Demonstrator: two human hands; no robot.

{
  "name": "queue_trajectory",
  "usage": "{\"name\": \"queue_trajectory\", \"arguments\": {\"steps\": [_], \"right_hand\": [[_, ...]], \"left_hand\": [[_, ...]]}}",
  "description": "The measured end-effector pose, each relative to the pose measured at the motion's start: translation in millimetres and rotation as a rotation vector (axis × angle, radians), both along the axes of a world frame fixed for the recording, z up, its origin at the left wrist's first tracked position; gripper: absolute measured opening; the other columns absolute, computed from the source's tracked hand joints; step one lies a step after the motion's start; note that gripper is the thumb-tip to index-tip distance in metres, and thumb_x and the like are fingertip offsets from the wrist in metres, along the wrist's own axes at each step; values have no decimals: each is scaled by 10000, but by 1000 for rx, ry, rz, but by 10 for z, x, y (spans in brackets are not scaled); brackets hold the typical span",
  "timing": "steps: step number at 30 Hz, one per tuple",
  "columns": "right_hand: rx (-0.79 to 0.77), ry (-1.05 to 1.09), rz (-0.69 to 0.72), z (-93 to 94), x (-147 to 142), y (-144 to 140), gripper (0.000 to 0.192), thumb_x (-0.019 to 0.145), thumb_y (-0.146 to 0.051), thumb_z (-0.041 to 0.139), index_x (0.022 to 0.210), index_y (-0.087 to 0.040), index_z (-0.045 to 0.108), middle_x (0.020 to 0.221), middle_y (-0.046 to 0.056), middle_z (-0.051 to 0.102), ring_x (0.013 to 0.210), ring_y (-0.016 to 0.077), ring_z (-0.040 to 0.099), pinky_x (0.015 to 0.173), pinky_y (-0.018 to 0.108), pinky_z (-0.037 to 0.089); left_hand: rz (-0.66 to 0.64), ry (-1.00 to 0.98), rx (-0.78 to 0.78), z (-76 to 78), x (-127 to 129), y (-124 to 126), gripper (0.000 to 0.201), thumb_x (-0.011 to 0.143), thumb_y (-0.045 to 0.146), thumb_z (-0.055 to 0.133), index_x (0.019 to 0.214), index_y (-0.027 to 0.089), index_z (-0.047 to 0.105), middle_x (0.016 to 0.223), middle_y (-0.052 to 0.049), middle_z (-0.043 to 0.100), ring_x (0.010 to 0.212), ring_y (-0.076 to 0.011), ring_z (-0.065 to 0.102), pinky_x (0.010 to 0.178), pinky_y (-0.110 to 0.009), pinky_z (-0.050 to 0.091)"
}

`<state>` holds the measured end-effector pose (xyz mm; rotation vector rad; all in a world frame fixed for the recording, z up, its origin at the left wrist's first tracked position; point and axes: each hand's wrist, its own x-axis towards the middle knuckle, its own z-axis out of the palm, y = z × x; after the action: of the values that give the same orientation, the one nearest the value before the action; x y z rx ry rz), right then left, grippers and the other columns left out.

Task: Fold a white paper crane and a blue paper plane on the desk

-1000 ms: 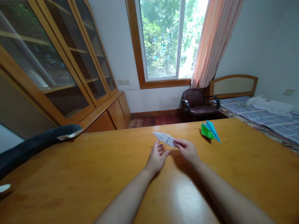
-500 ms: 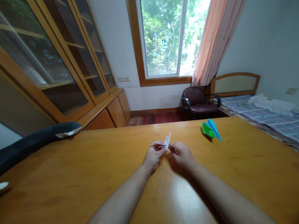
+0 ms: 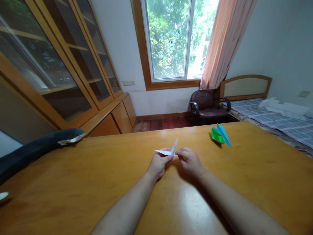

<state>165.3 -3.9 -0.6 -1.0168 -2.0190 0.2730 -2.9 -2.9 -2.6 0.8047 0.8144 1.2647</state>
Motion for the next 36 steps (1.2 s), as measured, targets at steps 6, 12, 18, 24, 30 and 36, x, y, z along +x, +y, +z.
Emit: {"name": "queue_trajectory", "arguments": {"steps": [6,12,18,24,30,36], "right_hand": [[-59,77,13,-28,-10,7,289,821,-77,452,862,-208,707,782,42,652,747,162,584,719,282,464],[-215,267,30,31,-59,-16,195,818,-239,562,960,-187,684,843,46,681,730,162,594,665,273,481],[-396,602,-22,-54,-90,56,175,765,-324,632,861,-181,667,777,40,684,663,164,594,629,286,498],[-317,657,50,-4,-51,51,120,760,-266,625,663,-198,606,668,9,618,631,145,560,619,271,482],[-136,507,128,147,-42,-38,110,759,-181,576,657,-213,606,734,23,650,713,162,605,712,301,499],[-208,509,114,102,-47,-36,104,793,-218,572,692,-212,595,738,26,646,721,165,594,717,304,496]], "left_hand": [[41,-2,-42,-6,-9,18,420,492,301,897,794,112,675,700,-23,679,628,-113,596,657,-242,463],[94,151,59,-23,11,12,376,567,351,849,805,125,667,744,-39,694,666,-142,620,685,-263,482],[114,512,423,8,27,-72,213,692,298,747,841,158,686,922,-59,681,874,-195,623,835,-311,481],[24,456,312,-43,51,-56,273,763,399,693,858,143,684,843,-57,681,755,-164,607,729,-269,478],[92,472,362,3,36,-19,268,780,415,678,766,150,710,771,-44,668,730,-160,580,712,-255,449],[37,340,277,30,4,-23,335,750,463,708,781,129,703,727,-37,664,668,-139,559,666,-247,430]]}}
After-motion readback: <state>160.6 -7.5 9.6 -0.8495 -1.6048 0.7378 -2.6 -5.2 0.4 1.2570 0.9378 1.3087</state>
